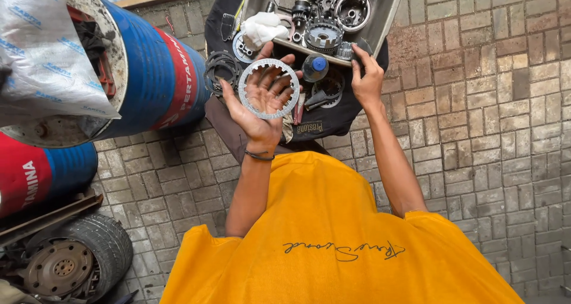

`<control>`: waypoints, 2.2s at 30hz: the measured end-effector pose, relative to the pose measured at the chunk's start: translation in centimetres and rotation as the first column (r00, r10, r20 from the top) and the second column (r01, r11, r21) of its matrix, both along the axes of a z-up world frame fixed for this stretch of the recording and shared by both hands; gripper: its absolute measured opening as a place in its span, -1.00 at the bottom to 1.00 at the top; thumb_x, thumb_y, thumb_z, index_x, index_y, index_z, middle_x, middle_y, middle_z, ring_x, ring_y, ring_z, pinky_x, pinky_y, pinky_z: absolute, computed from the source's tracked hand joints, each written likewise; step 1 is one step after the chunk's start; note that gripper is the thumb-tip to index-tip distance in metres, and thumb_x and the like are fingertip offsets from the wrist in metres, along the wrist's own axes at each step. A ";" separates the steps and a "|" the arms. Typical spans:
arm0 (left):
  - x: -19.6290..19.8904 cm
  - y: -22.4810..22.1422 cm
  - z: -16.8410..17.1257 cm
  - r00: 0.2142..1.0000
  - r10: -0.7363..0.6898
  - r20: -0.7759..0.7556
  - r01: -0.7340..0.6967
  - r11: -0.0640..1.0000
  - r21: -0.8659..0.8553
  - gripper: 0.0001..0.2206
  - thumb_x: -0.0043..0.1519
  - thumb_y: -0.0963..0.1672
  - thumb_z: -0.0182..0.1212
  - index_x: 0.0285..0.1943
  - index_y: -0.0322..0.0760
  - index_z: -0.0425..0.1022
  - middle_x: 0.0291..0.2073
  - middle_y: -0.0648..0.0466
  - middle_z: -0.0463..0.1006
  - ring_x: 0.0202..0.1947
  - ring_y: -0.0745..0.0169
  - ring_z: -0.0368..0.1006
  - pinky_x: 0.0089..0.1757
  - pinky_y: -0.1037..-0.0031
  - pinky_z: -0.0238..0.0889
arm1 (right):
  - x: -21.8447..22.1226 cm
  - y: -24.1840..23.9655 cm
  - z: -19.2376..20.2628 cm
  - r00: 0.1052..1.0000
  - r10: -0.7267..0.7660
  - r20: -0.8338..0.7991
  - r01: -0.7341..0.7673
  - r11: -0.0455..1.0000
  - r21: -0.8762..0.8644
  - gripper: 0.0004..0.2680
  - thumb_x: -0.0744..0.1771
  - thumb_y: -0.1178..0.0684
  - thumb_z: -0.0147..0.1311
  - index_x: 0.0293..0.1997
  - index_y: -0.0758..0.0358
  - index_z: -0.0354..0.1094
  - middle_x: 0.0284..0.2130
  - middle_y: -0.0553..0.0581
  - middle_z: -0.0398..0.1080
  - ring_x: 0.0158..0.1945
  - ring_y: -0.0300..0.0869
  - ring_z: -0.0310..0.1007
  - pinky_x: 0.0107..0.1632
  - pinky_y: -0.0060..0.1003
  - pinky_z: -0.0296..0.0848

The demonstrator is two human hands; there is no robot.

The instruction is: Manually sanding and cleaning metal clutch plates using sandpaper and a cloth.

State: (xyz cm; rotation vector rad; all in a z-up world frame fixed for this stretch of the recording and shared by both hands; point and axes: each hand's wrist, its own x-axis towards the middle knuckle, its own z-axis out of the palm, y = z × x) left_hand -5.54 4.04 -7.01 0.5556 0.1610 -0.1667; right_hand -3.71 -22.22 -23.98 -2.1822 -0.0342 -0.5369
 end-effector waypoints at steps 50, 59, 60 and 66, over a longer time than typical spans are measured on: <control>-0.8 -3.4 8.2 0.950 0.098 0.295 -0.066 0.991 -0.116 -0.47 0.48 0.06 -0.30 0.32 -0.49 0.30 0.09 -0.52 0.48 0.04 -0.50 0.51 0.02 -0.25 0.44 | -4.7 9.4 23.9 0.646 0.305 0.700 -0.168 0.951 -0.259 -0.92 0.35 0.20 0.23 -0.27 0.15 0.66 -0.23 0.20 0.60 -0.11 0.11 0.55 -0.06 0.03 0.51; -0.5 -4.0 8.3 0.945 0.088 0.314 -0.063 0.994 -0.089 -0.48 0.49 0.07 -0.31 0.33 -0.43 0.30 0.10 -0.44 0.51 0.05 -0.38 0.54 0.05 -0.15 0.46 | -5.6 10.6 24.9 0.626 0.339 0.702 -0.247 0.940 -0.234 -0.87 0.39 0.18 0.11 -0.22 0.16 0.63 -0.19 0.20 0.60 -0.09 0.12 0.58 -0.05 -0.01 0.42; -0.5 -4.0 8.3 0.950 0.073 0.303 -0.043 0.994 -0.103 -0.48 0.48 0.07 -0.31 0.32 -0.43 0.30 0.09 -0.44 0.51 0.04 -0.39 0.54 0.05 -0.17 0.45 | -6.4 11.2 24.9 0.624 0.359 0.694 -0.264 0.933 -0.246 -0.86 0.39 0.16 0.09 -0.23 0.10 0.63 -0.18 0.16 0.60 -0.06 0.09 0.58 -0.04 -0.02 0.42; -0.3 -4.1 8.2 0.946 0.062 0.319 -0.043 0.997 -0.066 -0.49 0.49 0.07 -0.28 0.33 -0.42 0.30 0.10 -0.44 0.51 0.06 -0.36 0.54 0.06 -0.13 0.45 | -4.6 10.0 25.1 0.625 0.292 0.724 -0.158 0.955 -0.249 -0.86 0.41 0.15 0.10 -0.24 0.15 0.63 -0.20 0.19 0.59 -0.10 0.11 0.56 -0.04 0.00 0.40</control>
